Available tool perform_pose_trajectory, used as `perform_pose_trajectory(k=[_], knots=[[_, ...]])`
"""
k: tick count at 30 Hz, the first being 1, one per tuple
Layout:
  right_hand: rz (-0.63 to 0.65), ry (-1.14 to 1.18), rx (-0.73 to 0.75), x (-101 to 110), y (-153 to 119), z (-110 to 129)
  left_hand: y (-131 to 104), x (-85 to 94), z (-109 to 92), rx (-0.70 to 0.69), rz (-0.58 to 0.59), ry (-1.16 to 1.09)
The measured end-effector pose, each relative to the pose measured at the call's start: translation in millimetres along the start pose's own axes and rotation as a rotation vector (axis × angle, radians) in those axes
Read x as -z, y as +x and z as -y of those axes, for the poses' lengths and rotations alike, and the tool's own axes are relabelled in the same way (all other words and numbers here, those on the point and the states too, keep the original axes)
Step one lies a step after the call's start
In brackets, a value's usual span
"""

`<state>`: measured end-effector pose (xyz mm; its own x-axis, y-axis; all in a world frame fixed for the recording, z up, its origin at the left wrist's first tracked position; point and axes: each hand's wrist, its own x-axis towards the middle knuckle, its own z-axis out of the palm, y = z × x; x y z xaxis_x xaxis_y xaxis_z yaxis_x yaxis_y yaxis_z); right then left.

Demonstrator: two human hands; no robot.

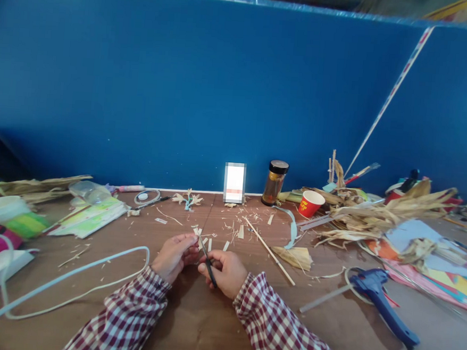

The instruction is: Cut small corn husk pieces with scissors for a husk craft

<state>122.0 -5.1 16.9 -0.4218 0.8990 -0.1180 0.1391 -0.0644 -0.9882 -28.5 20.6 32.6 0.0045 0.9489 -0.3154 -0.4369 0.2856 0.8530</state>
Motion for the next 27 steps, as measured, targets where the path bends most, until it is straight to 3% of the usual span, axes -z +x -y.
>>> perform_pose_trajectory(k=[27], knots=[[-0.008,-0.029,0.015,0.0,-0.3,0.1,1.5,1.8,2.0,0.002,0.015,0.008]])
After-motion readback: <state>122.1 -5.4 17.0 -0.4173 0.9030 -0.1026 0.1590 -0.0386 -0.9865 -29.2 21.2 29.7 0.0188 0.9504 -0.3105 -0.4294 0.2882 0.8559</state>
